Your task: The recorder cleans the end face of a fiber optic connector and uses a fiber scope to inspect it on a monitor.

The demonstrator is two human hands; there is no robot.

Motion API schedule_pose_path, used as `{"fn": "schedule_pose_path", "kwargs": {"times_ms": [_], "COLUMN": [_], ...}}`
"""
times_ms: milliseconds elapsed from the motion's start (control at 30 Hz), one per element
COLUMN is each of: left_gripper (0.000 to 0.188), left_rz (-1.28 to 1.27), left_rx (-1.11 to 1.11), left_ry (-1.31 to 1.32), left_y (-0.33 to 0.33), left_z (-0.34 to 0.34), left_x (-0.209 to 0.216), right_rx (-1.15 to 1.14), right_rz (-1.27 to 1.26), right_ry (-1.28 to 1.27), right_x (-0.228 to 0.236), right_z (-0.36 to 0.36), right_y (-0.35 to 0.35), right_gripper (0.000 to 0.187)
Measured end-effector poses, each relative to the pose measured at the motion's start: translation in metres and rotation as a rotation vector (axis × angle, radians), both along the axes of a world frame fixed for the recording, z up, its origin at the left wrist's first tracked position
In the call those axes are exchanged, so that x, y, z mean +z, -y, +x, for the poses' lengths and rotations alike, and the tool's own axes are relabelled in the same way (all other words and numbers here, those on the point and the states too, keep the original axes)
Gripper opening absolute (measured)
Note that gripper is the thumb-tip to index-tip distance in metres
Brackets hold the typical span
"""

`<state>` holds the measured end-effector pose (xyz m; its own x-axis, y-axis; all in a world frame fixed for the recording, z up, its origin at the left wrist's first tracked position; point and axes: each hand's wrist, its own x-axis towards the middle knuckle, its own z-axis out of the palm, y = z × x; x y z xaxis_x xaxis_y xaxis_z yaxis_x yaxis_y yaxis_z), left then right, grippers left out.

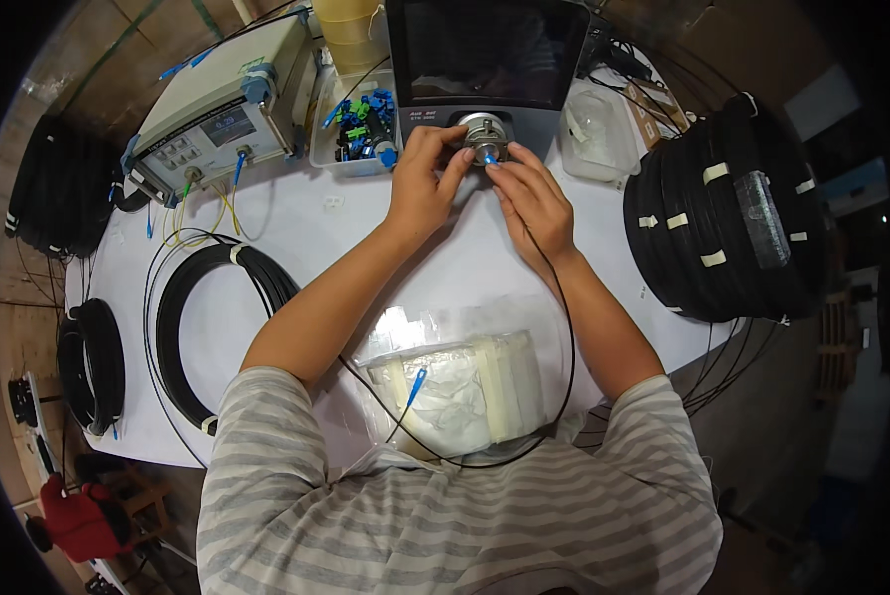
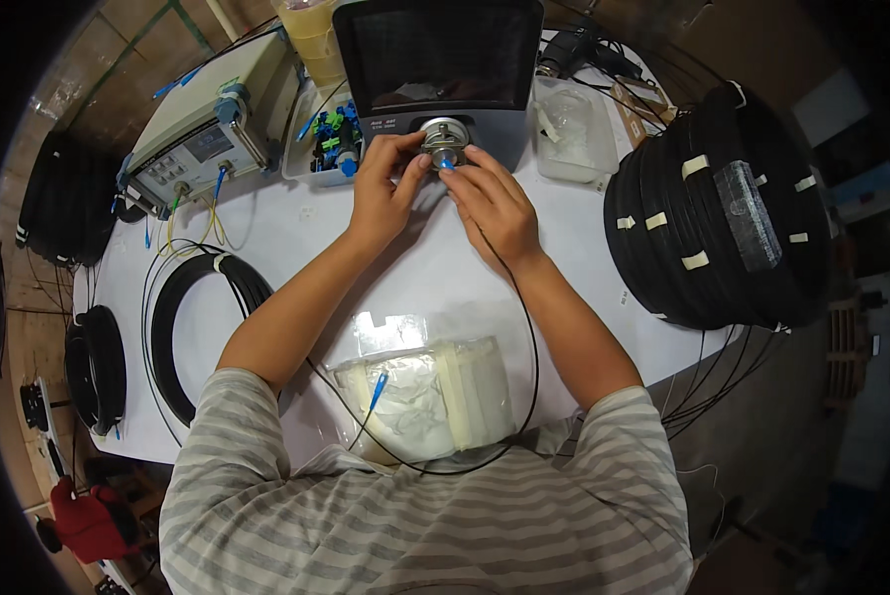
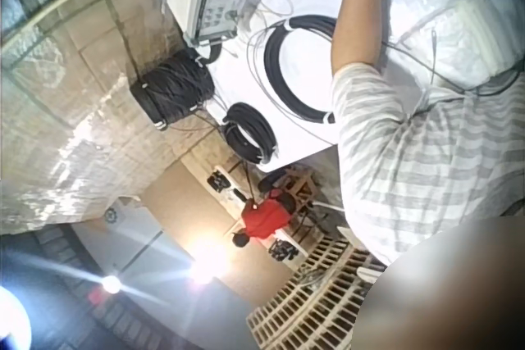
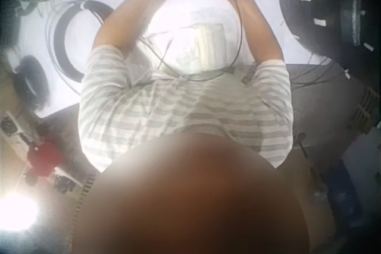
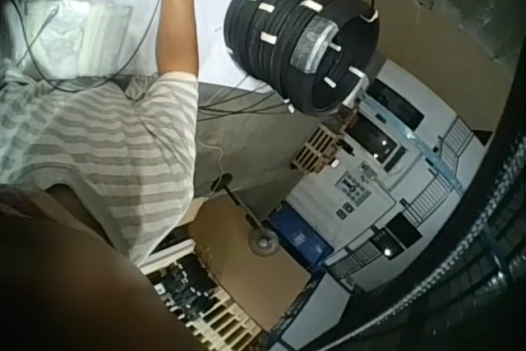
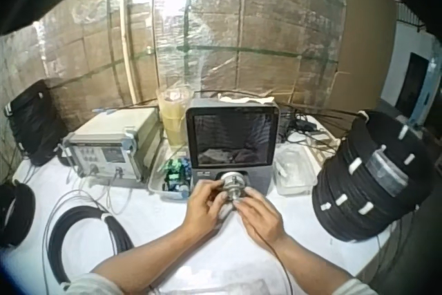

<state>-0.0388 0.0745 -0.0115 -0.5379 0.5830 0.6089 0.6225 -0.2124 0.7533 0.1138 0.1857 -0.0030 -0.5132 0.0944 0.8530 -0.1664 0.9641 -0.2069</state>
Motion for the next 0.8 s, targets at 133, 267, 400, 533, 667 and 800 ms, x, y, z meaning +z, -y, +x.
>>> {"fn": "schedule_pose_path", "kwargs": {"times_ms": [133, 267, 400, 533, 667, 800], "left_gripper": [0.027, 0.028, 0.028, 0.029, 0.029, 0.029], "left_rz": [-0.030, -0.012, -0.020, -0.022, -0.001, -0.018], "left_rx": [-0.015, -0.017, -0.003, -0.012, -0.018, 0.011], "left_ry": [0.037, 0.040, 0.036, 0.036, 0.048, -0.007], "left_y": [-0.002, 0.000, 0.002, 0.001, 0.000, 0.002], "left_z": [0.001, 0.002, 0.003, 0.003, 0.004, 0.002], "left_x": [-0.001, -0.004, -0.002, -0.003, -0.005, -0.005], "right_rx": [-0.014, -0.036, -0.075, -0.107, -0.172, -0.237], "right_rz": [0.016, 0.020, 0.084, 0.080, 0.097, 0.087], "right_ry": [0.012, 0.021, 0.044, 0.027, 0.066, 0.114], "right_x": [-0.005, -0.007, -0.003, 0.000, 0.004, 0.012], "right_z": [0.002, 0.002, 0.003, 0.000, -0.004, -0.007], "right_y": [-0.007, -0.001, 0.002, 0.007, 0.014, 0.022], "right_gripper": [0.037, 0.040, 0.040, 0.039, 0.034, 0.030]}}
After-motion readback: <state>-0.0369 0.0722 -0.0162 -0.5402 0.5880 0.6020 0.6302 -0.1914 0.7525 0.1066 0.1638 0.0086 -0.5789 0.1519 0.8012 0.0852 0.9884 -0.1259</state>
